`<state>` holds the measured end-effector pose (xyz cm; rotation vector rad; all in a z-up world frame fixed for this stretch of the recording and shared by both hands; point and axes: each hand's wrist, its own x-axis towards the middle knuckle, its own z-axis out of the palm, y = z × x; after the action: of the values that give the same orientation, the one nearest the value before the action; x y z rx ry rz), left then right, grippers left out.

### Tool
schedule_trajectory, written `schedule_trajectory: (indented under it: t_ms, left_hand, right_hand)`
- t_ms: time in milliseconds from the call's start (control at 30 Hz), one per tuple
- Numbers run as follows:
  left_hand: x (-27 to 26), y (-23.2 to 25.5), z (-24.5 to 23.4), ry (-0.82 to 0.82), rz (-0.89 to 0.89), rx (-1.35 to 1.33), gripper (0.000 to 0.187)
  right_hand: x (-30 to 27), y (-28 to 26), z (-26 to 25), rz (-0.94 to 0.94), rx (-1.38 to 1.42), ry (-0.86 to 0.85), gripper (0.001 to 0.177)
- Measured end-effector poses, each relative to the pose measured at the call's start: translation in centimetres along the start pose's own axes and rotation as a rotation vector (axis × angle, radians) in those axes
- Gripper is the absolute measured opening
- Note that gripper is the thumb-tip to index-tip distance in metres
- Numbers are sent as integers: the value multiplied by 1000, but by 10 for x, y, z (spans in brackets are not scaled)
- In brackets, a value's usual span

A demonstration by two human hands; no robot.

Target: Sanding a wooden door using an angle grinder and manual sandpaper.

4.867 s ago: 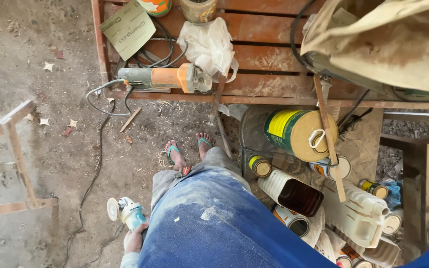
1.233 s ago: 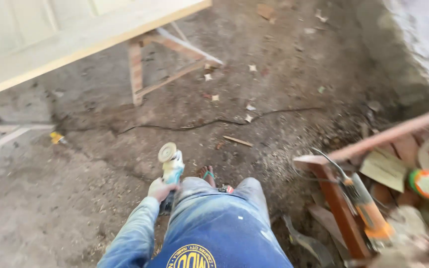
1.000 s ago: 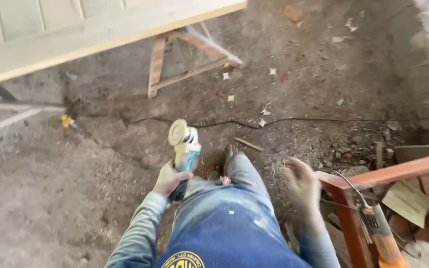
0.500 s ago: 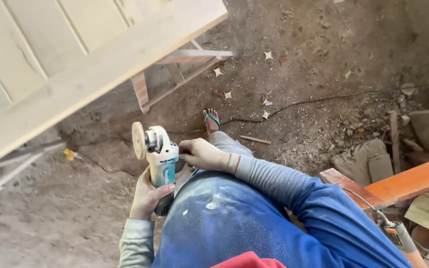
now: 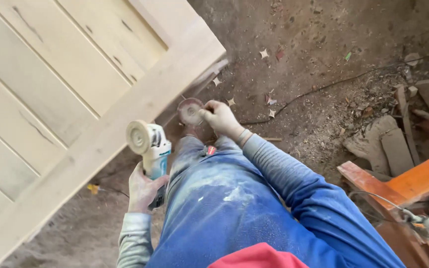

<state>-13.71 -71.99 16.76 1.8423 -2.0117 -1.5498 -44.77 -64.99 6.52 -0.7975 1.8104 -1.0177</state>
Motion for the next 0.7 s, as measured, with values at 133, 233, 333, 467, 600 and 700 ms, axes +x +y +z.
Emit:
schedule_trajectory:
  t_ms: [133,233,333,467,600,700]
  left_hand:
    - [87,21,-28,-56,173,219,80]
    - [131,50,-42,-121,233,207,86]
    - [175,76,-53,-173,279,284,79]
    - [214,106,-47,-210,416,347,67]
    - [252,113,-20,-299,402,408,70]
    - [274,101,6,-287,503,449,70]
  right_hand:
    - [78,18,9,83,84,152,25]
    - [109,11,13,187,251,213,24]
    - [115,-6,14,368,293,256,24]
    - [80,38,23,330,148,281,23]
    - [22,72,31,478,207,345,23]
    - [-20,84,33,465,176,514,24]
